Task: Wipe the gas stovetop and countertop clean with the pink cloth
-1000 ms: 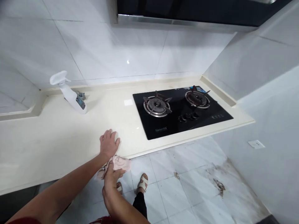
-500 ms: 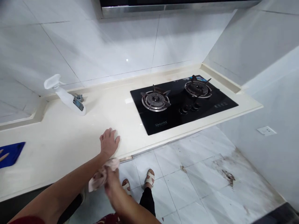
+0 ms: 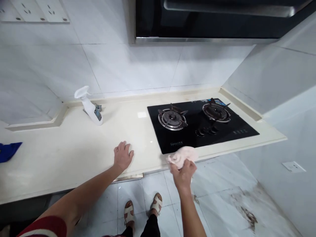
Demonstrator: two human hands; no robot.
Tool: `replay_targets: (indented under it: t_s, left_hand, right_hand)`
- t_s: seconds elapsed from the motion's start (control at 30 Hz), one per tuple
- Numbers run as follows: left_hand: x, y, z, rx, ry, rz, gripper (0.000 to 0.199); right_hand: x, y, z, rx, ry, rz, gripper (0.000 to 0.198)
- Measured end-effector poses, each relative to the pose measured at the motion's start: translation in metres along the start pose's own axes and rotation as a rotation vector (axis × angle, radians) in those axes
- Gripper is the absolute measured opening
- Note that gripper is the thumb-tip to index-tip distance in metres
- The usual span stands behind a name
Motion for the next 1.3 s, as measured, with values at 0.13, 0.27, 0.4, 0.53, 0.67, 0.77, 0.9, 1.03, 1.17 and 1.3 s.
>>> replay_targets:
  t_s: [0.13, 0.27, 0.4, 0.53, 0.67, 0.77, 0.9, 1.03, 1.17, 1.3]
  left_hand:
    - [0.001, 0.000, 0.001, 0.001, 0.047, 0.022, 0.036]
    - [0.008, 0.006, 0.005, 0.033, 0.103, -0.006, 0.036]
    - [0.022, 0.035, 0.014, 0.121, 0.101, -0.218, 0.043]
    - [0.054, 0.070, 0.033, 0.053, 0.024, -0.264, 0.045]
    - [0.064, 0.081, 0.032, 0.072, 0.020, -0.228, 0.050]
    - [0.061, 0.079, 0.029, 0.100, 0.030, -0.221, 0.053]
    - [0.063, 0.082, 0.028, 0.086, 0.023, -0.194, 0.057]
    - [0.064, 0.085, 0.028, 0.061, 0.032, -0.189, 0.061]
    - [0.065, 0.085, 0.029, 0.080, 0.031, -0.171, 0.064]
    - [0.064, 0.088, 0.033, 0.071, 0.042, -0.176, 0.067]
  right_hand:
    - [0.068, 0.045, -0.080, 0.333, 0.464, 0.353, 0.047]
    - [0.117, 0.089, -0.128, 0.549, 0.524, 0.617, 0.047]
    - [0.116, 0.083, -0.132, 0.412, 0.557, 0.554, 0.041]
    - [0.114, 0.087, -0.137, 0.280, 0.571, 0.608, 0.037]
    - [0.116, 0.093, -0.140, 0.246, 0.595, 0.651, 0.039]
    - [0.116, 0.093, -0.141, 0.247, 0.608, 0.669, 0.044]
    - [0.114, 0.086, -0.148, 0.290, 0.592, 0.729, 0.046]
    - [0.116, 0.060, -0.162, 0.366, 0.567, 0.811, 0.044]
    - [0.125, 0.018, -0.185, 0.407, 0.542, 0.893, 0.045]
    - [0.150, -0.034, -0.230, 0.438, 0.512, 0.970, 0.048]
Point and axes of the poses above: each hand's wrist, its own y-axis away from the middle knuckle, its own z-axis out of the back of the hand, x = y × z, the point moved 10 cm from there along -y, towards the middle knuckle, and after that the axes turned 2 degrees about y, right-handed, at the moved point
